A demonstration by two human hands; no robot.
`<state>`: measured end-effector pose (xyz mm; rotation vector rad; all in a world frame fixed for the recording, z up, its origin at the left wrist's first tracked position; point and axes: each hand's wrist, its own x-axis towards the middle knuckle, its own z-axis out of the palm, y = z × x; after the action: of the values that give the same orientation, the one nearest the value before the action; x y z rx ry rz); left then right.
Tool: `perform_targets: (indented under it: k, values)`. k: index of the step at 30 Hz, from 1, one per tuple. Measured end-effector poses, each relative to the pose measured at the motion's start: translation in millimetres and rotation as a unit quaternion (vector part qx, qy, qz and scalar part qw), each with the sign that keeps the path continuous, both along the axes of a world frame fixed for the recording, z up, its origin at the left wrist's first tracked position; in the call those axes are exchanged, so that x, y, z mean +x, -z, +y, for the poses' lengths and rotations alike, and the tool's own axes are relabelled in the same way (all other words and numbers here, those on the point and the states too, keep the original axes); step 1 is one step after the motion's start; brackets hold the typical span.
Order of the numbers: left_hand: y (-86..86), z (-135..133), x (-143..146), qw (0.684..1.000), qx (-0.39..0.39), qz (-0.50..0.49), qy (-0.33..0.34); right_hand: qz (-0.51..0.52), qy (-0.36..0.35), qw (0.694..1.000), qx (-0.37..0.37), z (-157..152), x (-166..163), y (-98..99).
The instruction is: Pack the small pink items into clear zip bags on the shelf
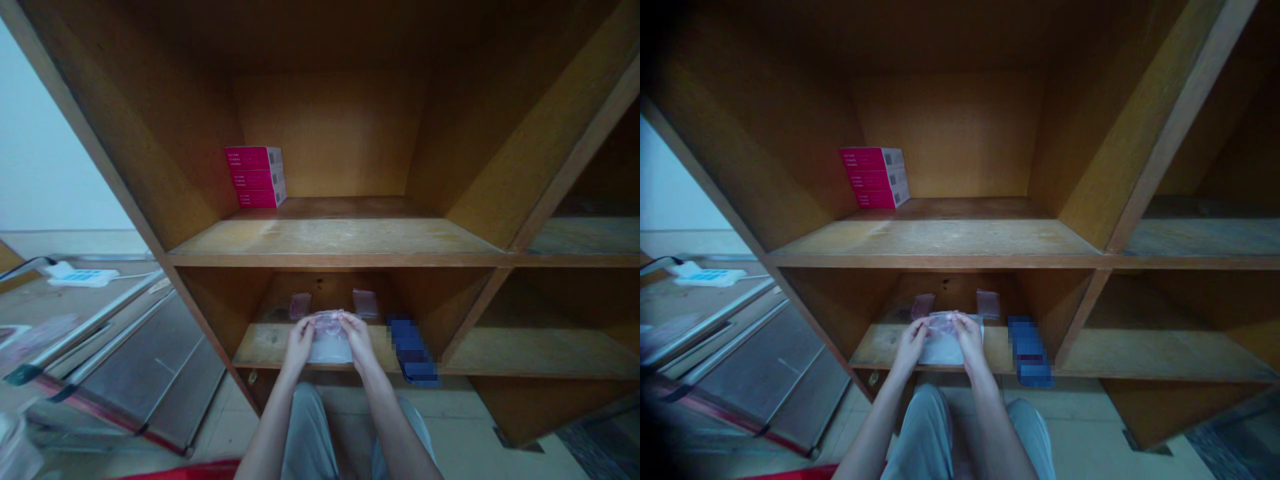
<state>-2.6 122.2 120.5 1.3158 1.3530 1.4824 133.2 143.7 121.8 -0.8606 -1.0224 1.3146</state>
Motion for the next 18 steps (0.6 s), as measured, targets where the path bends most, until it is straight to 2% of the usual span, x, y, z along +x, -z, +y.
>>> perform_targets:
  k: [3,5,8,12,16,18]
  values:
    - [3.2,-7,3,0.99,-0.08,-0.065,0.093,0.018,-0.006,1.0,-0.012,1,3,0.4]
    - [4.3,-10,5,0.981,-0.112,-0.09,0.13,0.014,-0.006,1.0,-0.021,1,4,-0.8]
    - [5.6,-11,6,0.98,-0.121,-0.114,0.107,-0.006,0.017,1.0,-0.021,-2,4,-2.7]
    - [5.6,-5,4,0.985,-0.11,-0.125,0.04,-0.061,0.044,0.996,0.042,-5,3,1.0]
    - [6.1,-1,6,0.987,-0.101,-0.113,0.052,-0.11,0.024,0.991,0.071,-1,2,12.2]
    - [8.8,0,7,0.99,-0.076,-0.113,0.04,-0.109,0.053,0.99,0.068,6,5,18.4]
